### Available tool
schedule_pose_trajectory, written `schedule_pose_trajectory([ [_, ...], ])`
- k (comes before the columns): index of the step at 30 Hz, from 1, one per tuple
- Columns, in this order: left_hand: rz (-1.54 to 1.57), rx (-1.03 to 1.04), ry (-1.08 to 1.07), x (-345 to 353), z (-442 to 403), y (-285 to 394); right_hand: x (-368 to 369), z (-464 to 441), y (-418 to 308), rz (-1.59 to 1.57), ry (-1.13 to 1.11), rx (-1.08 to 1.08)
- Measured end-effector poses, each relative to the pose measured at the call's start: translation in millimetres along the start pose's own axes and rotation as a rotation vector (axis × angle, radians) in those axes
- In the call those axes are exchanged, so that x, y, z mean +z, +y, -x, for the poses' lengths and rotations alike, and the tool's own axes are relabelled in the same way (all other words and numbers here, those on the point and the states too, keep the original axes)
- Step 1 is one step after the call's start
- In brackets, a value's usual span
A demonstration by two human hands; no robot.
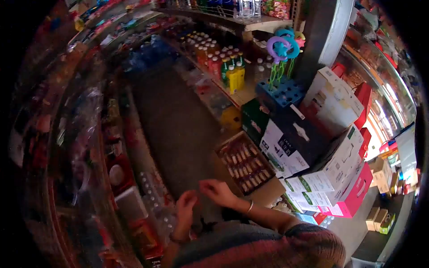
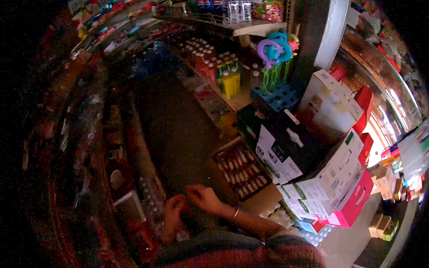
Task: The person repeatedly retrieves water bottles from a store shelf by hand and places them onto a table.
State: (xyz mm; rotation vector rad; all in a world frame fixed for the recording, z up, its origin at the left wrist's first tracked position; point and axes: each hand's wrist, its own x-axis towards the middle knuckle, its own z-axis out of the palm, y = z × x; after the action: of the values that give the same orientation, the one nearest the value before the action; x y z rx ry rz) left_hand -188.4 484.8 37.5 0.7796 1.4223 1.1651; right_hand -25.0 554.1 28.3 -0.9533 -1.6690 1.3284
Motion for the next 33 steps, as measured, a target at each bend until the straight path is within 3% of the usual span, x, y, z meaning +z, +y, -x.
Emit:
schedule_pose_trajectory([
  [3, 0.069, -0.03, -0.122, 23.6, -66.4, 20.0, -31.9, -34.8, 6.2, -0.099, 0.107, 0.011],
  [6, 0.026, -0.063, -0.27, 54.3, -126.3, 37.7, -70.4, -57.7, 7.9, 0.112, 0.206, 0.126],
  [7, -0.004, -0.073, -0.32, 65.3, -143.1, 44.6, -79.0, -64.2, 21.2, 0.098, 0.276, 0.05],
  [10, 0.05, -0.108, -0.52, 87.8, -219.4, 33.5, -104.2, -89.5, 23.5, 0.112, 0.466, 0.155],
  [16, 0.075, -0.038, -0.827, 159.9, -376.0, 62.2, -163.4, -207.4, 20.2, 0.412, 0.696, 0.077],
  [17, 0.095, -0.158, -0.855, 173.2, -402.9, 70.0, -172.8, -231.5, 28.5, 0.437, 0.743, 0.073],
  [19, 0.072, -0.209, -0.897, 204.0, -457.6, 79.0, -197.9, -277.6, 45.3, 0.542, 0.79, 0.001],
  [21, 0.013, -0.262, -1.038, 227.6, -506.7, 79.4, -223.7, -322.8, 58.9, 0.78, 0.797, 0.148],
  [23, 0.035, -0.272, -1.002, 257.7, -538.8, 85.1, -254.0, -355.8, 98.1, 1.013, 0.807, 0.21],
  [26, 0.086, -0.329, -1.04, 295.8, -569.7, 69.9, -302.3, -391.9, 133.2, 1.587, 0.638, 0.337],
  [29, 0.127, -0.374, -1.101, 326.1, -586.0, 78.4, -328.8, -421.3, 123.1, 1.547, 0.622, 0.625],
  [33, 0.162, -0.461, -1.11, 350.8, -588.9, 79.8, -358.4, -442.8, 111.6, 1.189, 0.631, 0.896],
])
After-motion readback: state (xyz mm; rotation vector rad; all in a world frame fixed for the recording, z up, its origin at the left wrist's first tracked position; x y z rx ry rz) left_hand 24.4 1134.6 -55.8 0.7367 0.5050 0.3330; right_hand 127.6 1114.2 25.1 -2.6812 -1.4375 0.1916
